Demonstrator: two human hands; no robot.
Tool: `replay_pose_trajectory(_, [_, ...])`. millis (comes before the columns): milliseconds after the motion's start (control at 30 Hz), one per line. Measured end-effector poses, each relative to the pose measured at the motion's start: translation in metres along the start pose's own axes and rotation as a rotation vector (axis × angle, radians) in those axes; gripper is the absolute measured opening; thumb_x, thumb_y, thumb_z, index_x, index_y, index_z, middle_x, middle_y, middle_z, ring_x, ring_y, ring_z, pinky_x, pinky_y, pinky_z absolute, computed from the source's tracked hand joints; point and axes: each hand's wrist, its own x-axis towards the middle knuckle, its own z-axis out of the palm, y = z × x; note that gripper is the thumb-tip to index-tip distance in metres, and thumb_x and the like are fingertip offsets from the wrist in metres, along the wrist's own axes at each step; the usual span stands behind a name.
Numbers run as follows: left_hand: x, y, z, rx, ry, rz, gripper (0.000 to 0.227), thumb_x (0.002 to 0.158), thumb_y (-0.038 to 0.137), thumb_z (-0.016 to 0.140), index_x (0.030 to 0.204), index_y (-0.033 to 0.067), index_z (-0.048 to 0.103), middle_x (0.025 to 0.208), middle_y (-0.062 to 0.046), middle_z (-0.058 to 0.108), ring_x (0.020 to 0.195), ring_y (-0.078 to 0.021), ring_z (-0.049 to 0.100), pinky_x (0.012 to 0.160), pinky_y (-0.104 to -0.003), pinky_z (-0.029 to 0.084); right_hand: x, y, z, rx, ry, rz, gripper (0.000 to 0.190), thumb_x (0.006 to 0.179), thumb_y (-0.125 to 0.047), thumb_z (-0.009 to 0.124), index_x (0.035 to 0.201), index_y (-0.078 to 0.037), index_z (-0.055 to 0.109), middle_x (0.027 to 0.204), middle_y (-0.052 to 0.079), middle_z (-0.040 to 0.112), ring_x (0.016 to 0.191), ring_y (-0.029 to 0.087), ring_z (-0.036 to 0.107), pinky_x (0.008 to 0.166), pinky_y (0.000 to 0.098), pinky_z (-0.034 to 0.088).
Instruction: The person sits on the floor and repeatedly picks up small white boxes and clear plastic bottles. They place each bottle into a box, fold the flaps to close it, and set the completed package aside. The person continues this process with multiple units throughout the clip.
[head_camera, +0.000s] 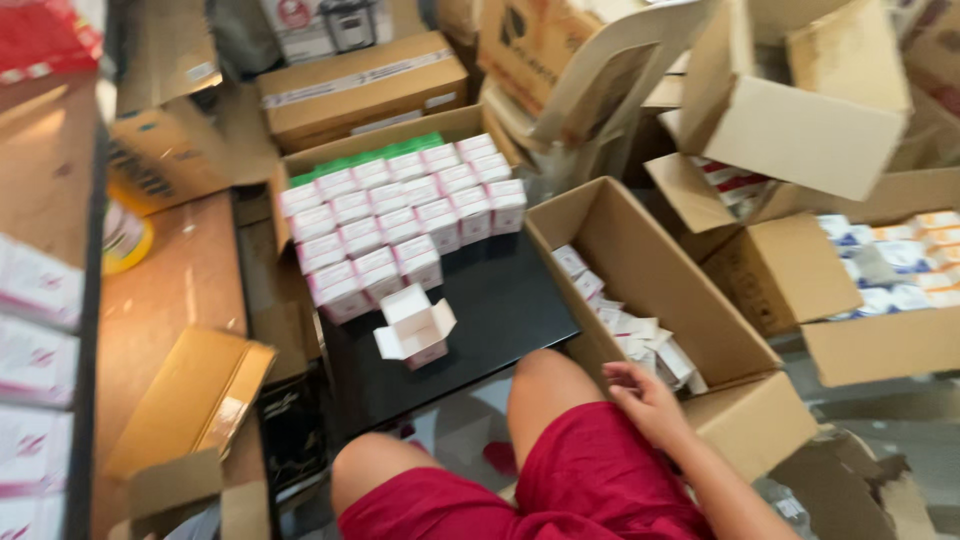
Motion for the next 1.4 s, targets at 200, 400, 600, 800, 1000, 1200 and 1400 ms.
replay_pose_trajectory(200, [-0.044,0.102,-0.012,-0.486,0.194,0.144,0.026,0.090,0.001,0.064,0.115,0.0075,0.069,0.114,-0.019,0.068,0.099,-0.0343,0.072,0.086,-0.044,0.058,-0.004,-0.054,0.011,-0.070,-0.079,-0.098,0.034,0.090,-0.007,0.067,0.124,-0.005,0.067,0.116,0.007,0.073,0.106,0.017,0.069,0.095,0.0323,0.055])
replay_pose_trajectory(400, [-0.125,0.105,-0.038,-0.899,-0.004,0.468,0.022,0.091,-0.004,0.062,0.111,0.0041,0.065,0.112,-0.018,0.066,0.095,-0.0304,0.073,0.084,-0.040,0.060,-0.005,-0.034,-0.036,-0.192,-0.073,-0.180,0.030,0.091,-0.008,0.068,0.121,-0.007,0.069,0.111,0.005,0.074,0.104,0.017,0.069,0.093,0.0333,0.055])
replay_pose_trajectory(600, [-0.242,0.170,-0.069,-1.168,-0.702,0.752,0.019,0.092,-0.010,0.061,0.107,0.0008,0.062,0.109,-0.017,0.063,0.091,-0.0265,0.074,0.082,-0.036,0.061,-0.011,0.009,-0.181,-0.268,0.473,-0.245,0.018,0.096,0.000,0.065,0.112,-0.005,0.072,0.104,0.007,0.074,0.095,0.016,0.070,0.083,0.0300,0.056])
replay_pose_trajectory(800, [-0.367,0.262,-0.069,-1.037,-1.391,0.933,0.010,0.092,-0.009,0.065,0.095,-0.0006,0.060,0.105,-0.013,0.060,0.092,-0.0224,0.074,0.085,-0.033,0.063,-0.094,0.112,-0.271,-0.519,1.011,-0.138,0.033,0.099,0.003,0.064,0.131,-0.005,0.060,0.114,0.014,0.060,0.099,0.024,0.063,0.083,0.0339,0.056])
replay_pose_trajectory(1000, [-0.447,0.323,-0.034,-0.809,-1.406,1.234,0.014,0.092,-0.005,0.068,0.104,0.0012,0.065,0.106,-0.009,0.065,0.094,-0.0214,0.068,0.084,-0.030,0.054,-0.196,0.261,-0.255,-0.698,1.171,0.440,0.035,0.091,-0.002,0.065,0.125,-0.005,0.059,0.108,0.017,0.063,0.096,0.033,0.064,0.087,0.0466,0.052])
replay_pose_trajectory(1200, [-0.453,0.352,-0.017,-0.961,-1.174,0.765,0.047,0.097,0.001,0.055,0.141,0.0023,0.039,0.126,-0.011,0.060,0.095,-0.0205,0.070,0.088,-0.032,0.058,-0.196,0.337,-0.169,-0.319,0.376,1.063,0.043,0.080,-0.033,0.079,0.120,-0.016,0.072,0.110,0.022,0.074,0.102,0.038,0.072,0.091,0.0454,0.055])
replay_pose_trajectory(1400, [-0.401,0.357,0.001,-0.880,-0.808,0.858,0.018,0.107,-0.005,0.056,0.124,-0.0057,0.054,0.113,-0.016,0.060,0.102,-0.0210,0.064,0.098,-0.035,0.056,-0.160,0.355,-0.097,-0.212,0.161,1.124,0.038,0.085,-0.033,0.074,0.118,-0.013,0.075,0.117,0.020,0.074,0.113,0.035,0.069,0.098,0.0428,0.053])
